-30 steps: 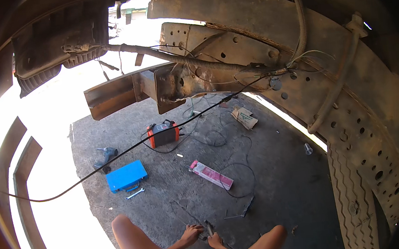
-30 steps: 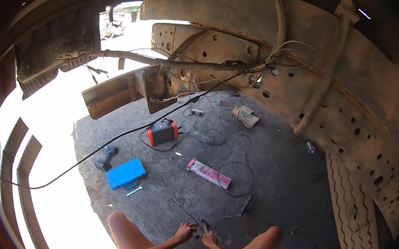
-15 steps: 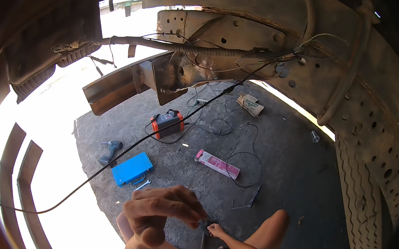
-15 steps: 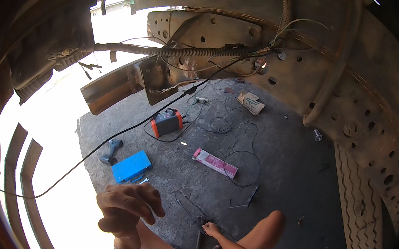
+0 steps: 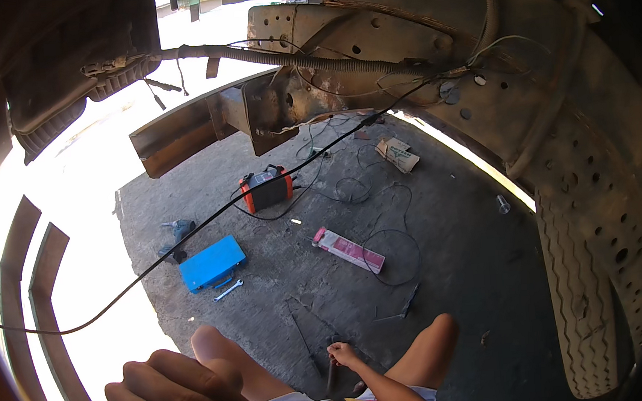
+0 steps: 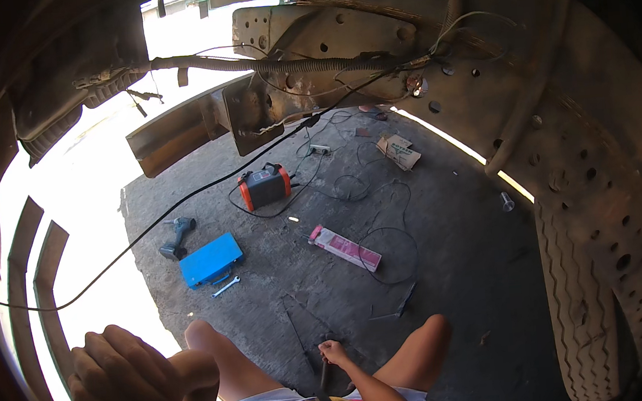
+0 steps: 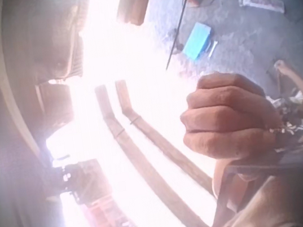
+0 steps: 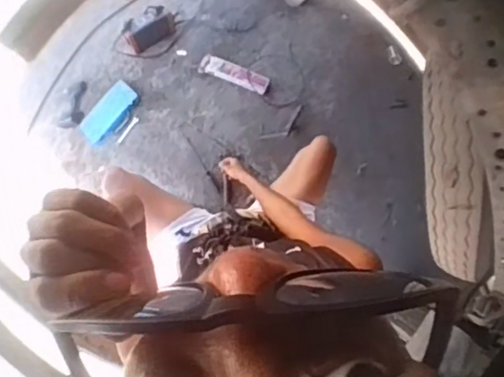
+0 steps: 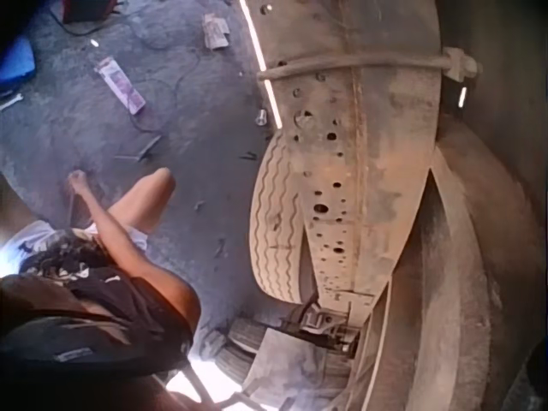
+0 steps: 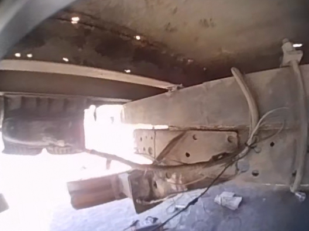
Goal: The person welds a metal frame under a vehicle using a welding torch, then uses a hammer to tap the welded area. The person repeats welding and hammering on the same section.
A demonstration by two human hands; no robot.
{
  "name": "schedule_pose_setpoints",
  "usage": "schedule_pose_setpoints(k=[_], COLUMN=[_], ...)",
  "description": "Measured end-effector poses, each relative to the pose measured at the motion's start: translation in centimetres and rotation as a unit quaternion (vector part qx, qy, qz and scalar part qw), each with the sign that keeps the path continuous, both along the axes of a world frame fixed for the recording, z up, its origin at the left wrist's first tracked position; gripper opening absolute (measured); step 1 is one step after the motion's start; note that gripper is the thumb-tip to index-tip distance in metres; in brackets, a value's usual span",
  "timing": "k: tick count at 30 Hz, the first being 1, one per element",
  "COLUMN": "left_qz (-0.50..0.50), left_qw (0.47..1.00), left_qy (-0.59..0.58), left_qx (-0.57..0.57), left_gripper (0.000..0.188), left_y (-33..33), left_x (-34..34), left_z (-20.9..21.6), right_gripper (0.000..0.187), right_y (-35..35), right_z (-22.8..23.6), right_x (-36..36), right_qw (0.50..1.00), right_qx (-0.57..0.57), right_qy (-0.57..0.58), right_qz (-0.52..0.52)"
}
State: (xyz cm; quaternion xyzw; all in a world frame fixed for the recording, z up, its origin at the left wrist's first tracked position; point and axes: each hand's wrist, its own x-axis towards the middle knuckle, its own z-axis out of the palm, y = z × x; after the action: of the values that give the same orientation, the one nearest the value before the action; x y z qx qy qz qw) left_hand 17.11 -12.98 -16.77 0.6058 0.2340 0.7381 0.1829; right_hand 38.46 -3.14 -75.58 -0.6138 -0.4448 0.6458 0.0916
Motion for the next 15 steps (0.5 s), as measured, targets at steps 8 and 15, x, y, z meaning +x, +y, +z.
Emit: schedule_pose_setpoints(k=[8,15], left_qz=[-0.06,0.023], left_qw=[0.996,0.992], left_qy=[0.056,0.115], left_qx=[0.029,-0.037], left_gripper=[0.014,0.041], left_y=[1.4,5.8], left_x=[-2.6,-5.4], left_z=[-0.1,-12.9], right_gripper=[0.024,0.026], right_y=[0.5,0.2], right_z=[0.1,-1.3], right_x=[-0.7,2.9], right_qw=[0.999,0.992], right_qx=[-0.012,0.03], right_qy=[-0.008,-0.058], right_qz=[-0.038,-0.108])
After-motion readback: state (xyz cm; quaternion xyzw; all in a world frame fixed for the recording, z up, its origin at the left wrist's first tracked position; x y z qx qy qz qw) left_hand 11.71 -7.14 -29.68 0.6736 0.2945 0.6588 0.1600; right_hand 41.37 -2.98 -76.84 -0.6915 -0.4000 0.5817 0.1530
